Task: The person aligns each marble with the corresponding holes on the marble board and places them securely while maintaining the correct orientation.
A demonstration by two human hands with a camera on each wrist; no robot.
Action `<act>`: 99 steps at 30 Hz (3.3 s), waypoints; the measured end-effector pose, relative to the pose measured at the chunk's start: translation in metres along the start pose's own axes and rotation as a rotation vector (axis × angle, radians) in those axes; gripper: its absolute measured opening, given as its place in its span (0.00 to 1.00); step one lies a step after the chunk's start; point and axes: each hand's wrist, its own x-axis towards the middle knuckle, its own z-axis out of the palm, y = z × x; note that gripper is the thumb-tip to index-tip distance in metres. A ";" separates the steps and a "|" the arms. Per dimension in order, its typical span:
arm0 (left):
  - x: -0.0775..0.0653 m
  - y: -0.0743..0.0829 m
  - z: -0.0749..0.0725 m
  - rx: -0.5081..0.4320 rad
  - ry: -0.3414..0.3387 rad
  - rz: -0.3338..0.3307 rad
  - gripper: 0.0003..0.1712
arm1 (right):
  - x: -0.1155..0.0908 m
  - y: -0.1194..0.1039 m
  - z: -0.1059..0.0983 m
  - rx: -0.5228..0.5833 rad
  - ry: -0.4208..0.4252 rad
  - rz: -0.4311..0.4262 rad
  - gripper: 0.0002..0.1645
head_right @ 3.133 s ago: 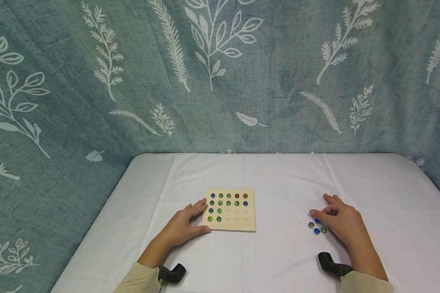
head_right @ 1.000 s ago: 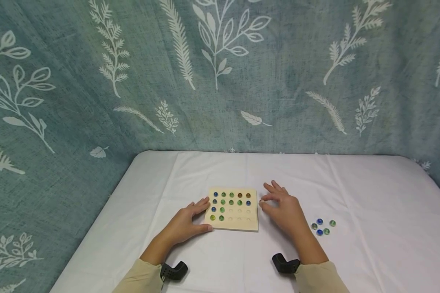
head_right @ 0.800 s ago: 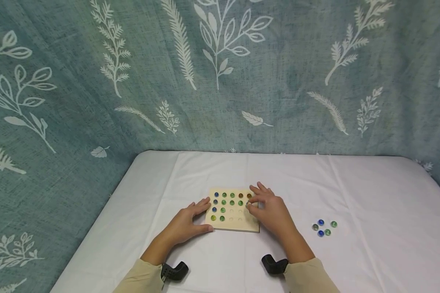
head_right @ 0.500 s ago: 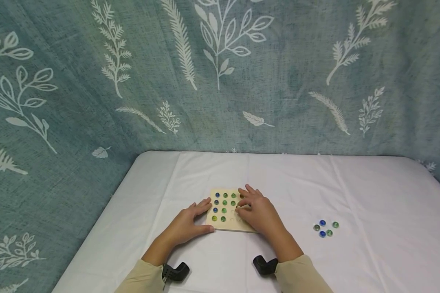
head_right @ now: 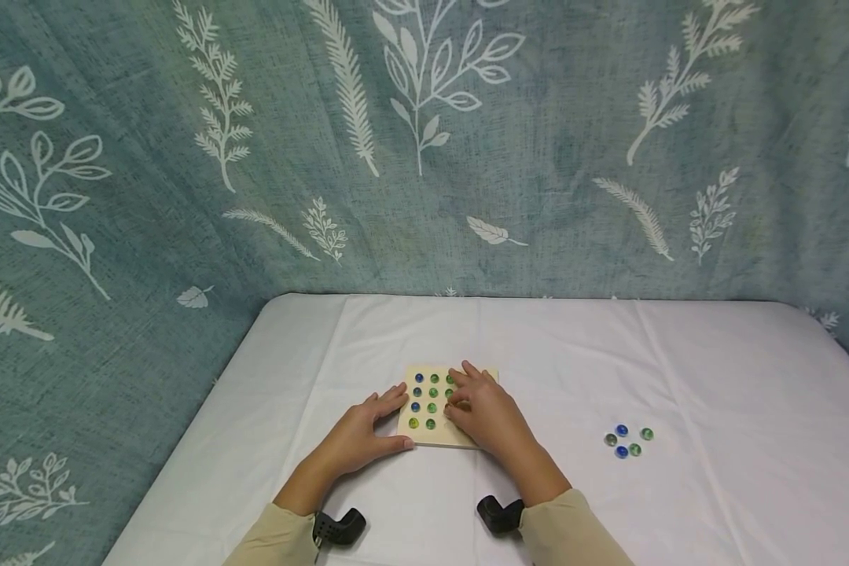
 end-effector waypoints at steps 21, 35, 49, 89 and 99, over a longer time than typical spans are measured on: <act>0.000 0.000 0.000 0.006 0.003 -0.004 0.46 | 0.000 -0.002 0.001 -0.028 -0.013 0.000 0.09; -0.001 -0.001 0.001 0.015 0.011 0.019 0.46 | -0.013 0.014 -0.029 0.015 0.070 0.063 0.15; -0.001 0.001 0.001 0.004 0.011 0.001 0.46 | -0.058 0.066 -0.097 0.043 0.135 0.271 0.28; -0.002 0.002 0.001 -0.001 0.001 -0.005 0.45 | -0.128 0.160 -0.133 0.117 0.066 0.515 0.38; -0.002 0.001 0.001 0.004 0.000 0.000 0.46 | -0.128 0.160 -0.133 0.095 0.039 0.490 0.39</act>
